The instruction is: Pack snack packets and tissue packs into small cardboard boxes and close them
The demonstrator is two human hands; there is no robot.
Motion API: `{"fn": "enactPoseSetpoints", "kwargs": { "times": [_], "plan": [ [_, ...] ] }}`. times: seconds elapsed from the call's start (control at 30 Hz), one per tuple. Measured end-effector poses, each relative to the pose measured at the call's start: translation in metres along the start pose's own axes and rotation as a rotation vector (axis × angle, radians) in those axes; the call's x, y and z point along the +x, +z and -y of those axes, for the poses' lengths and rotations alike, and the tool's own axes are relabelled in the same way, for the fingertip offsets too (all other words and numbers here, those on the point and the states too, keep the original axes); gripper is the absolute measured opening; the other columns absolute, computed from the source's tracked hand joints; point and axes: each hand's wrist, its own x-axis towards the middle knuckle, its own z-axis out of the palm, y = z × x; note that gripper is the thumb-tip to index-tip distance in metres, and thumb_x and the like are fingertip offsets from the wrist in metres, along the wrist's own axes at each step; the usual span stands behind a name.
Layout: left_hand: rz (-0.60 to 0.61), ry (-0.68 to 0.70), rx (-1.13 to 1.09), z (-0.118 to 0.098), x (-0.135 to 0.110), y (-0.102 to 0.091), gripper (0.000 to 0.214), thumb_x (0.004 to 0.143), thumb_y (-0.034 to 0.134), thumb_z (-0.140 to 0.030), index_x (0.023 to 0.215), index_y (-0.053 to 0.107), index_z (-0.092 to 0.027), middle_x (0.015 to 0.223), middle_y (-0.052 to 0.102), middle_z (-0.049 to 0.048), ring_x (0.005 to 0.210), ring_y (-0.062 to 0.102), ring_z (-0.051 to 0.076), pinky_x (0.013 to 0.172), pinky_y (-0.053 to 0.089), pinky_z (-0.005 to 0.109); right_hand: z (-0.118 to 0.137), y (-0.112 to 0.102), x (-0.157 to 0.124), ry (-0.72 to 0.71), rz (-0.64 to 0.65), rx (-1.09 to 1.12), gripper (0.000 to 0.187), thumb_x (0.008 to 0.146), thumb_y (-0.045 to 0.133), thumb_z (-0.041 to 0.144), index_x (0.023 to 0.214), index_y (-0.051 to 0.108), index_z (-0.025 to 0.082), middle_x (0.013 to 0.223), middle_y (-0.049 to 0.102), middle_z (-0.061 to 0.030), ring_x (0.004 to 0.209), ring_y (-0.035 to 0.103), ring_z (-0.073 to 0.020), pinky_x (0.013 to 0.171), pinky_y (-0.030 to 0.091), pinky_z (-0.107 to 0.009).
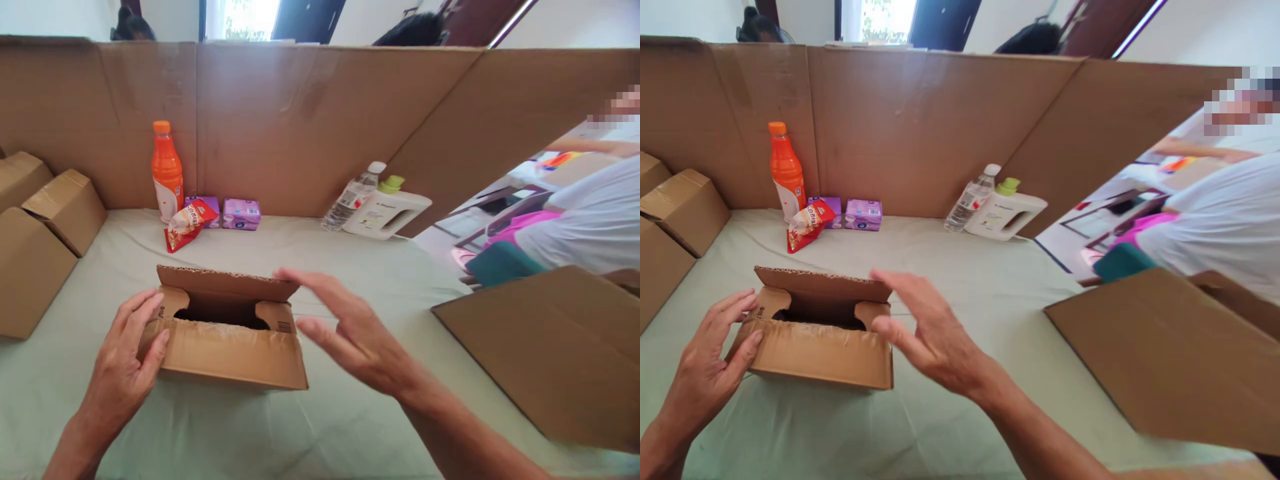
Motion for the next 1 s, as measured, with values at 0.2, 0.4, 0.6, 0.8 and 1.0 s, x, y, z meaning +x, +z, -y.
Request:
{"fn": "enactPoseSetpoints", "kwargs": {
  "times": [0.2, 0.4, 0.6, 0.8, 1.0],
  "plan": [
    [0.072, 0.075, -0.064, 0.010, -0.001, 0.005, 0.036, 0.100, 0.051, -0.016, 0.134, 0.057, -0.027, 0.154, 0.045, 0.0099, 0.133, 0.054, 0.022, 0.108, 0.052, 0.037, -0.002, 0.035, -0.038, -0.197, 0.050, -0.072, 0.053, 0.107, 0.038, 0.044, 0.153, 0.039, 0.019, 0.146, 0.059, -0.0144, 0.141, 0.050, -0.0272, 0.112, 0.041, -0.048],
    [0.404, 0.217, -0.241, 0.024, 0.001, -0.009, 0.054, 0.096, 0.057, -0.034, 0.147, 0.044, -0.025, 0.158, 0.043, 0.0127, 0.153, 0.031, 0.033, 0.116, 0.045, 0.056, -0.006, 0.041, -0.065, -0.181, 0.077, -0.117, 0.066, 0.103, 0.046, 0.050, 0.158, 0.034, 0.016, 0.159, 0.045, -0.0146, 0.154, 0.029, -0.0294, 0.120, 0.035, -0.048],
    [0.288, 0.179, -0.067, 0.024, -0.028, -0.025, 0.058, 0.086, 0.051, -0.008, 0.142, 0.046, -0.021, 0.154, 0.046, 0.0135, 0.152, 0.029, 0.030, 0.115, 0.046, 0.052, -0.013, 0.046, -0.027, -0.227, 0.219, 0.010, 0.068, 0.101, 0.053, 0.030, 0.162, 0.025, 0.020, 0.162, 0.041, -0.0120, 0.157, 0.022, -0.0256, 0.120, 0.042, -0.046],
    [0.113, 0.141, 0.245, 0.045, -0.059, -0.045, 0.050, 0.094, 0.059, -0.014, 0.143, 0.049, -0.016, 0.145, 0.052, 0.0166, 0.143, 0.039, 0.034, 0.109, 0.047, 0.048, -0.018, 0.111, 0.082, -0.336, 0.277, -0.008, 0.067, 0.094, 0.051, 0.010, 0.159, 0.036, 0.018, 0.160, 0.045, -0.0129, 0.154, 0.032, -0.0275, 0.120, 0.041, -0.052],
    [-0.088, 0.001, 0.506, 0.095, -0.030, -0.026, 0.044, 0.095, 0.062, -0.023, 0.137, 0.052, -0.014, 0.137, 0.059, 0.0198, 0.130, 0.049, 0.037, 0.107, 0.048, 0.054, 0.008, 0.203, 0.204, -0.173, 0.236, -0.070, 0.062, 0.091, 0.039, -0.002, 0.149, 0.050, 0.014, 0.161, 0.043, -0.0138, 0.153, 0.031, -0.0293, 0.118, 0.038, -0.053]
  ]
}}
